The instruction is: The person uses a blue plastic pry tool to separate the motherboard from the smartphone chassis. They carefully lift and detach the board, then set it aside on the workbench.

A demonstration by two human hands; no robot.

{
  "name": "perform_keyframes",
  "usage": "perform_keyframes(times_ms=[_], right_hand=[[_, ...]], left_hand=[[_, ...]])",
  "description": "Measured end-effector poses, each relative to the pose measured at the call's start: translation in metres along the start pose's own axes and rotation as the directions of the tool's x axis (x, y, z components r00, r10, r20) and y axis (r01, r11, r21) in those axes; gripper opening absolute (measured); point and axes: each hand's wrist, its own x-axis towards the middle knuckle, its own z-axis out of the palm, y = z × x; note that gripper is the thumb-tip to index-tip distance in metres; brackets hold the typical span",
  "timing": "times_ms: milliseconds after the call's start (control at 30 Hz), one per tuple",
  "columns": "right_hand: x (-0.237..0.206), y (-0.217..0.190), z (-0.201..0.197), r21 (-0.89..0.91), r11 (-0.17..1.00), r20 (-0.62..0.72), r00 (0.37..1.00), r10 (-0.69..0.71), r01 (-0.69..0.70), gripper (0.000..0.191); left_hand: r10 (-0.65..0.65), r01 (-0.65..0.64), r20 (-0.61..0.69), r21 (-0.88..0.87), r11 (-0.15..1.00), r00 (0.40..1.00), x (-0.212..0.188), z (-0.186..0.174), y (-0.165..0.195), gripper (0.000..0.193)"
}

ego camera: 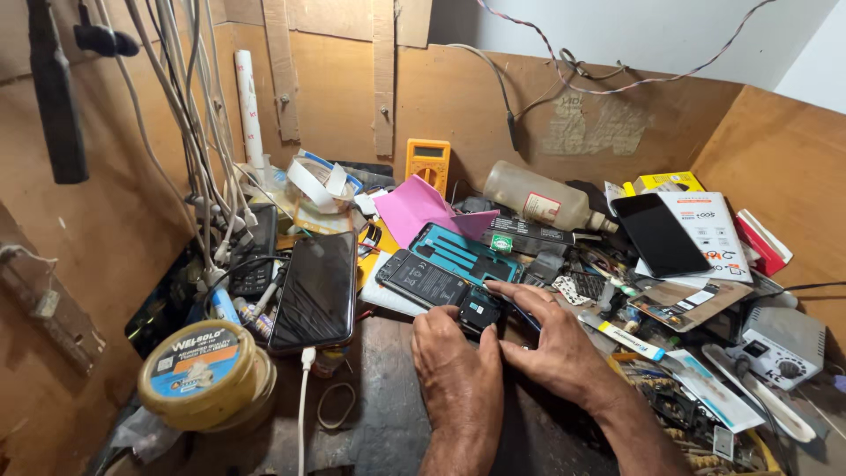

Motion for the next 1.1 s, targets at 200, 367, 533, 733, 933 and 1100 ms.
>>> perform_keyframes(times_ms=[200,367,533,733,933,1100], right_hand=[[0.0,0.01,0.008,0.087,0.996,-0.044,0.999,-0.021,0.025,0.066],[0.0,0.012,0.013,0.035,0.997,-0.107,0.993,-0.058,0.062,0.063],[-0.001,0.012,0.014,0.053,0.997,-0.098,0.994,-0.043,0.049,0.062],[0.0,0.013,0.016,0.069,0.994,-0.122,0.99,-0.073,0.082,0.057],[0.001,0.007,0.016,0.071,0.997,-0.111,0.994,0.021,-0.013,0.055],[0.001,0.002,0.015,0.03,1.0,-0.114,0.993,0.01,-0.007,0.057]], left_hand=[[0.007,-0.007,-0.035,0.013,1.0,0.999,0.001,0.0,0.0,0.052],[-0.043,0.043,-0.007,-0.026,0.999,0.999,0.0,-0.002,0.001,0.052],[-0.085,0.086,0.034,-0.002,0.996,0.996,0.002,-0.004,0.003,0.051],[-0.105,0.106,0.035,-0.024,0.994,0.994,0.004,-0.006,0.005,0.046],[-0.099,0.101,0.035,-0.075,0.992,0.994,0.003,-0.01,0.006,0.034],[-0.085,0.084,-0.018,-0.077,0.994,0.996,0.004,-0.007,0.003,0.027]])
